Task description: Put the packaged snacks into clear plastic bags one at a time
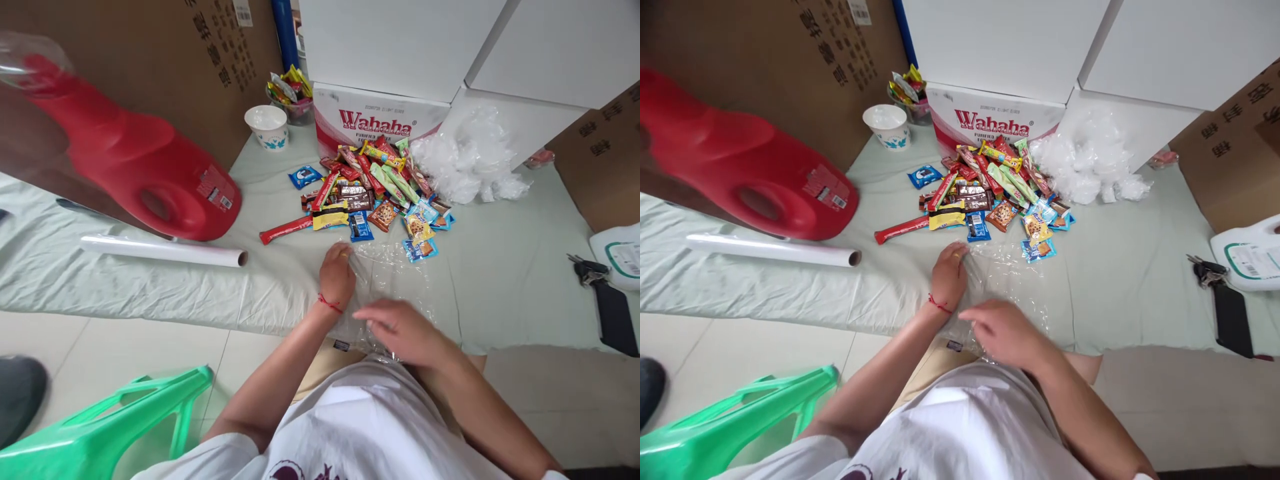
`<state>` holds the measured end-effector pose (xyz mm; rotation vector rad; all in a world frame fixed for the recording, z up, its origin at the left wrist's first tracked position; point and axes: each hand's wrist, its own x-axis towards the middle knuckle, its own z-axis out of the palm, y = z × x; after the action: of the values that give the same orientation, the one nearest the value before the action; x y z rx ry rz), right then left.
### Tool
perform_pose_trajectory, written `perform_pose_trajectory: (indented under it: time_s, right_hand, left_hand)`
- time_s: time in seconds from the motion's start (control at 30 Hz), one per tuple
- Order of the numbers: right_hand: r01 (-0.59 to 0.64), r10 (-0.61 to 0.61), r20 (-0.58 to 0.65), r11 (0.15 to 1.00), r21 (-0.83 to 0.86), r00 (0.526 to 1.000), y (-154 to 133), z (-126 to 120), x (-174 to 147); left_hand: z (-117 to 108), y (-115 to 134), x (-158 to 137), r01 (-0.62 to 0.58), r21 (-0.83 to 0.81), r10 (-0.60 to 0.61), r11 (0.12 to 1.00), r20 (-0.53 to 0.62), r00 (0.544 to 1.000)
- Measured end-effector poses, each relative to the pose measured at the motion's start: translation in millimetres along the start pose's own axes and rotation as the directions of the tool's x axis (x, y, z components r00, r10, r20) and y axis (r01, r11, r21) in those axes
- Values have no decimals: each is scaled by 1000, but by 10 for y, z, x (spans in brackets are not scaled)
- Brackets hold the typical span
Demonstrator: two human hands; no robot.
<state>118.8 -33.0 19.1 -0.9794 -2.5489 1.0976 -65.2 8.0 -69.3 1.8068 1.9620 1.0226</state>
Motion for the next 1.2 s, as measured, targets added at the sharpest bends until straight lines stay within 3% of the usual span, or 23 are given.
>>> perform_pose_trajectory:
  time_s: [0.03,0.1,0.17,0.27,0.33,0.47,0.57,0.63,0.7,0.8,1.03,1.2]
  right_hand:
    - [-45,43,-103,999,-19,994,89,-158,62]
    - [-164,96,-354,972,-167,930,319,-394,277]
    - [-262,114,-437,919,-295,892,572,-506,553]
    - [-299,151,-351,858,-417,924,879,-543,876]
    - [-282,169,-288,864,-417,943,1007,-581,952]
    - [-212,172,-238,964,-157,956,1149,-789,845]
    - [-268,277,-235,961,71,932,1222,-931,719]
    - [-331,368,-199,923,194,908,1261,-972,666]
    - [-370,417,-154,892,259,896,1295,-984,641]
    - [-377,417,-162,897,231,894,1336,-1004,630]
    - [-389,414,-194,908,154,889,1439,-1121,523]
    - [-447,464,-303,886,126,833,1621,-1202,387]
  left_hand:
    - [8,-1,-8,-21,9,21,1000,9,1000]
    - [18,1,-14,-50,28,49,998,30,998]
    - [19,1,-13,-68,41,66,997,44,997]
    - [9,-17,-14,-71,21,70,997,43,997]
    - [0,-30,-18,-72,0,72,997,35,997]
    - [-17,-14,-35,-57,-17,57,998,-29,998]
    - [-37,39,-63,-81,19,83,997,-106,991]
    - [-54,81,-83,-127,60,131,990,-74,989]
    - [-67,122,-92,-168,94,166,981,30,986]
    - [-77,178,-75,-148,154,127,977,139,982]
    - [-85,280,-24,-16,282,-43,959,200,979]
    - [-90,309,-18,20,356,-98,934,203,974]
